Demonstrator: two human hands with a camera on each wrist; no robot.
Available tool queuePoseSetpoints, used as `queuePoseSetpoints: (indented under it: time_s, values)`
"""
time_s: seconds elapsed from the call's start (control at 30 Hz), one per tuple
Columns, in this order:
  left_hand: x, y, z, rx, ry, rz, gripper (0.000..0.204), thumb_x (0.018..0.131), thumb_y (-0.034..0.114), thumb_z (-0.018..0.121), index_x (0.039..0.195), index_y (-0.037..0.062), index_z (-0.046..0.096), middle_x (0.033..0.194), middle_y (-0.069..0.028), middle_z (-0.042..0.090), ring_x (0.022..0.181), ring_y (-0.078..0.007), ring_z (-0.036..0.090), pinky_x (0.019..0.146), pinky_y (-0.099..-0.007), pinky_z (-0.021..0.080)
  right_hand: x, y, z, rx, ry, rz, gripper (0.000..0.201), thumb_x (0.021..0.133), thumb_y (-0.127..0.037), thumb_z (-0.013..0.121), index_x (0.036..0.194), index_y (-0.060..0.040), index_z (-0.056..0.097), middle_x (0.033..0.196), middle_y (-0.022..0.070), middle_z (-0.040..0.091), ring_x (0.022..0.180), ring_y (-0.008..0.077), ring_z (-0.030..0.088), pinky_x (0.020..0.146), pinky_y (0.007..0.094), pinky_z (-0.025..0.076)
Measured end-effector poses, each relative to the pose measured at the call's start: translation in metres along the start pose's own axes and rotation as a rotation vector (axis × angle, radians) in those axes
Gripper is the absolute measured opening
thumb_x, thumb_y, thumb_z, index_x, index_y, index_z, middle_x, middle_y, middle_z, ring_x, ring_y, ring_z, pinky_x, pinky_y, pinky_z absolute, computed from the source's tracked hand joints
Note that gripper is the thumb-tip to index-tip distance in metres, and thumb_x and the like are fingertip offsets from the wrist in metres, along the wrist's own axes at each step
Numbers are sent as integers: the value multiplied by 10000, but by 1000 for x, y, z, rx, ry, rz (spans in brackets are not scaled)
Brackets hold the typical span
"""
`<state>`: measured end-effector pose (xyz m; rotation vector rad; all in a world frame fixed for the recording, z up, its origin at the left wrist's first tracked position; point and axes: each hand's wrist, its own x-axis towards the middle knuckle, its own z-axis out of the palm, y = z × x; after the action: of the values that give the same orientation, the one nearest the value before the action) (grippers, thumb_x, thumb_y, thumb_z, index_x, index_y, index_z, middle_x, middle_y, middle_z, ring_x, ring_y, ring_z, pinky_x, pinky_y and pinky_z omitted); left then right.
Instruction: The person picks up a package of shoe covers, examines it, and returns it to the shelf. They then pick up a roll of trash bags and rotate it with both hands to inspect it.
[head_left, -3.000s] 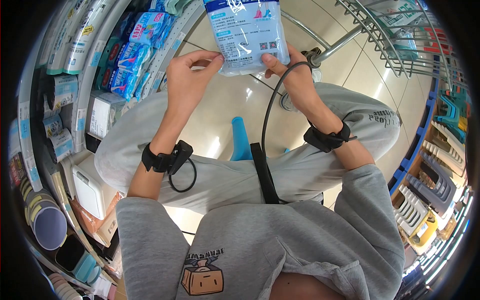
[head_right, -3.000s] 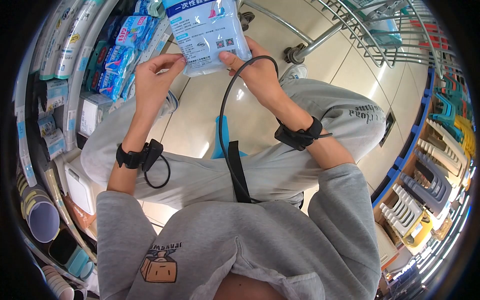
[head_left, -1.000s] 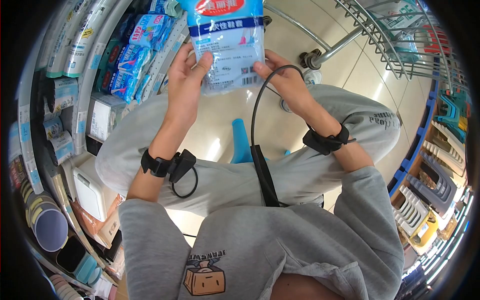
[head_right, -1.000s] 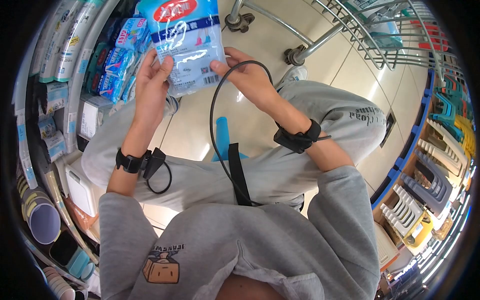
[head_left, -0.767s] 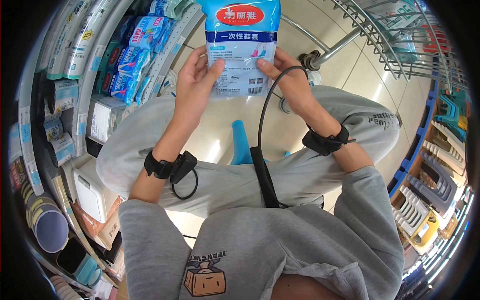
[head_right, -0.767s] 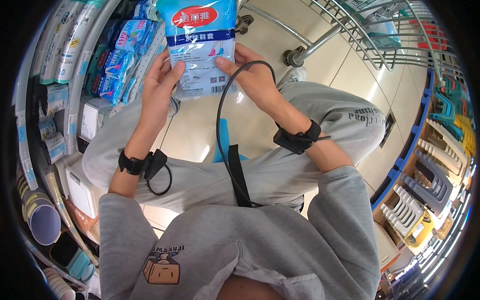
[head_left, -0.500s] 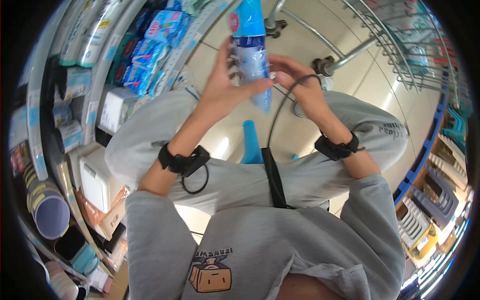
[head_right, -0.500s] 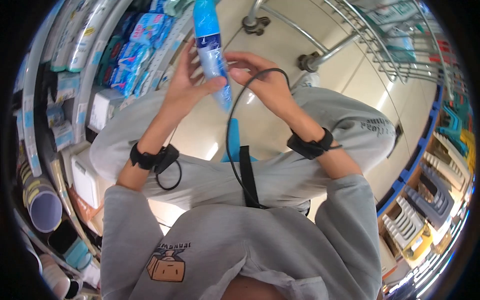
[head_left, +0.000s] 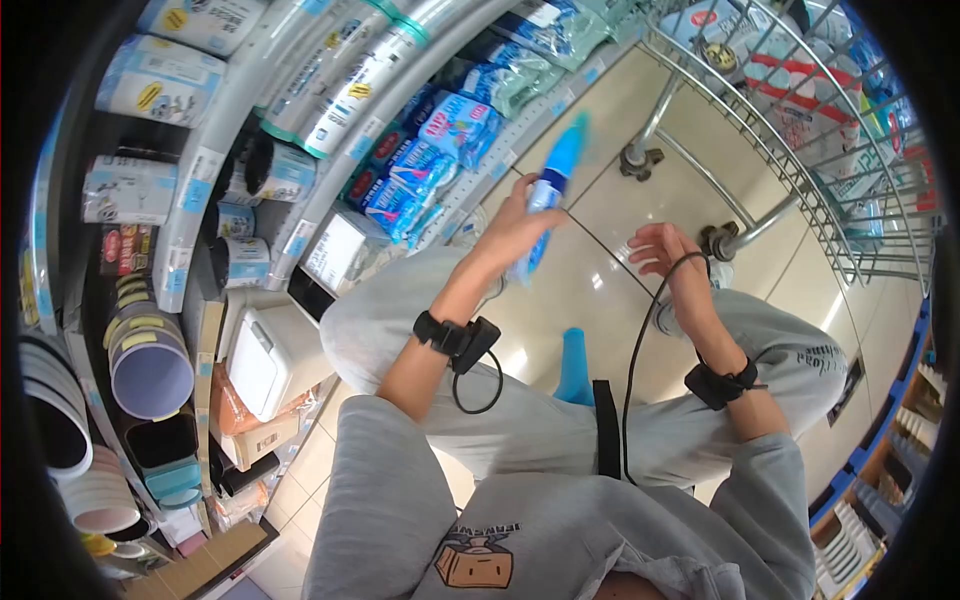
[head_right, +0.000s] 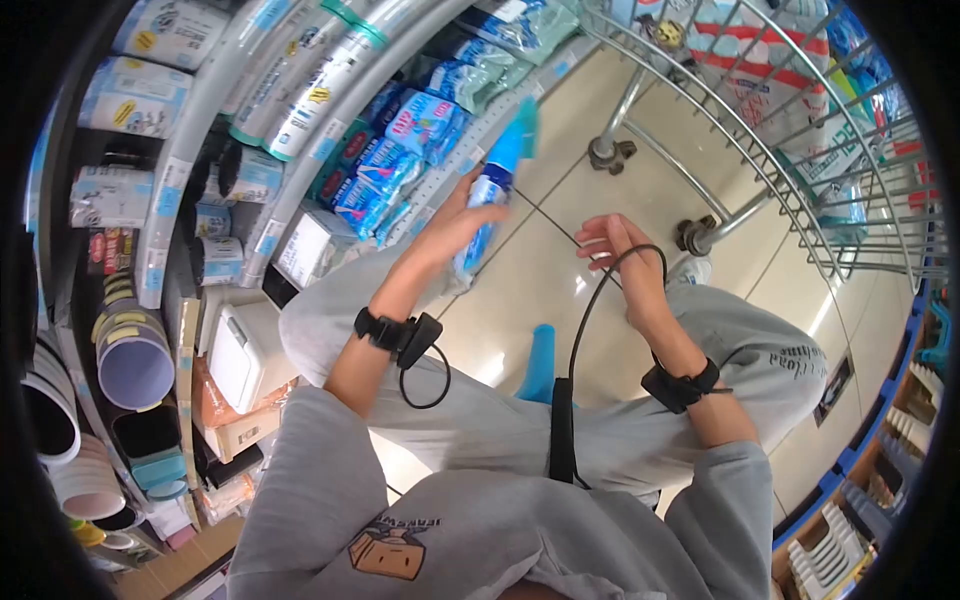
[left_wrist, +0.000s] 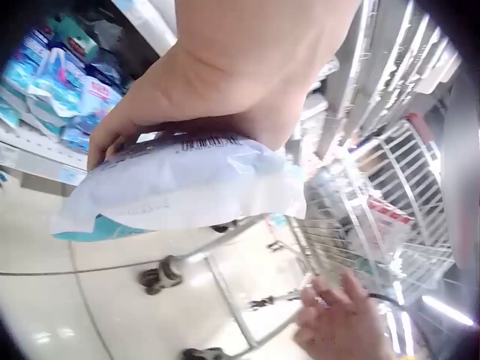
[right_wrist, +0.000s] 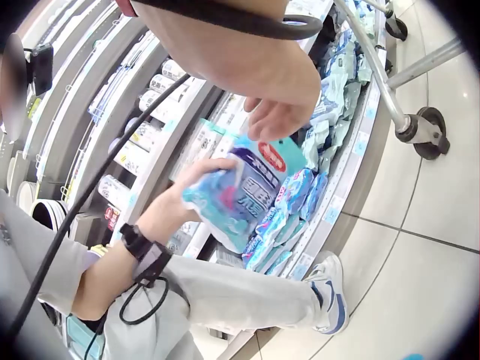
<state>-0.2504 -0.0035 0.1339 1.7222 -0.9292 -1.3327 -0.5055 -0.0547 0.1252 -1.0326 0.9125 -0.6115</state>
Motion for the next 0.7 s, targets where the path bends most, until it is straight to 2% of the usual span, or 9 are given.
queuePoseSetpoints:
  time_s: [0.03, 0.13, 0.17, 0.23, 0.27, 0.43, 0.53, 0.6, 0.7]
  values:
    - [14, -17, -11, 128, 112, -90, 745, 792, 279, 675, 1396, -1, 342, 1186, -136, 551, 1035, -197, 561, 873, -336, 459, -1, -1, 1, -7, -9, 19, 435, 1031, -389, 395, 1061, -10, 605, 992, 101, 668, 845, 159, 629, 732, 278, 484]
    - [53, -78, -39, 15, 381, -234, 680, 764, 279, 674, 1327, -5, 419, 1131, -140, 575, 974, -241, 585, 855, -379, 482, -4, -5, 4, 7, -34, 28, 443, 1032, -397, 383, 1064, -13, 600, 994, 107, 666, 850, 164, 632, 728, 282, 485]
    - [53, -83, -48, 25, 396, -224, 680, 764, 279, 674, 1327, -5, 419, 1131, -140, 575, 974, -241, 585, 855, -379, 482, -5, -7, 5, 14, -34, 34, 445, 1032, -399, 381, 1063, -13, 600, 993, 108, 666, 852, 165, 632, 727, 283, 486]
    - [48, -89, -66, -820, 281, -230, 594, 739, 200, 651, 1264, -5, 464, 1184, -202, 585, 1087, -334, 586, 921, -447, 481, -6, -12, 6, 42, -49, 8, 451, 1031, -407, 380, 1060, -13, 599, 991, 106, 665, 856, 168, 634, 725, 285, 485]
    - [52, -106, -81, -1009, 180, -171, 510, 739, 148, 617, 1209, 1, 486, 1177, -195, 590, 1076, -334, 598, 926, -473, 500, -7, -15, 5, 42, -50, -1, 460, 1029, -415, 379, 1059, -13, 600, 988, 104, 665, 849, 169, 635, 722, 287, 485]
    - [37, -114, -89, -1078, 312, -192, 392, 788, 124, 607, 1153, 5, 525, 1120, -162, 621, 1028, -345, 622, 970, -475, 502, -9, -16, -3, 65, -69, -23, 482, 1023, -441, 378, 1048, -18, 607, 979, 98, 665, 831, 173, 634, 720, 290, 482]
    - [37, -139, -86, -982, 432, -158, 409, 813, 212, 652, 1166, 42, 531, 1114, -128, 636, 1014, -301, 638, 941, -462, 522, -11, -14, -5, 73, -82, -65, 492, 1022, -451, 372, 1038, -21, 611, 969, 97, 665, 811, 174, 634, 714, 293, 481]
    - [36, -135, -87, -918, 474, -265, 445, 814, 310, 686, 1168, 83, 543, 1118, -92, 644, 974, -254, 653, 894, -428, 545, -9, -9, -8, 71, -99, -44, 502, 1021, -461, 368, 1033, -22, 613, 961, 99, 665, 802, 174, 637, 704, 296, 482]
    - [37, -123, -95, -868, 646, -133, 481, 814, 411, 660, 1188, 126, 557, 1137, -44, 642, 995, -212, 627, 848, -387, 523, -7, -7, -10, 89, -101, -22, 512, 1020, -469, 365, 1032, -21, 613, 954, 100, 665, 796, 175, 638, 696, 299, 483]
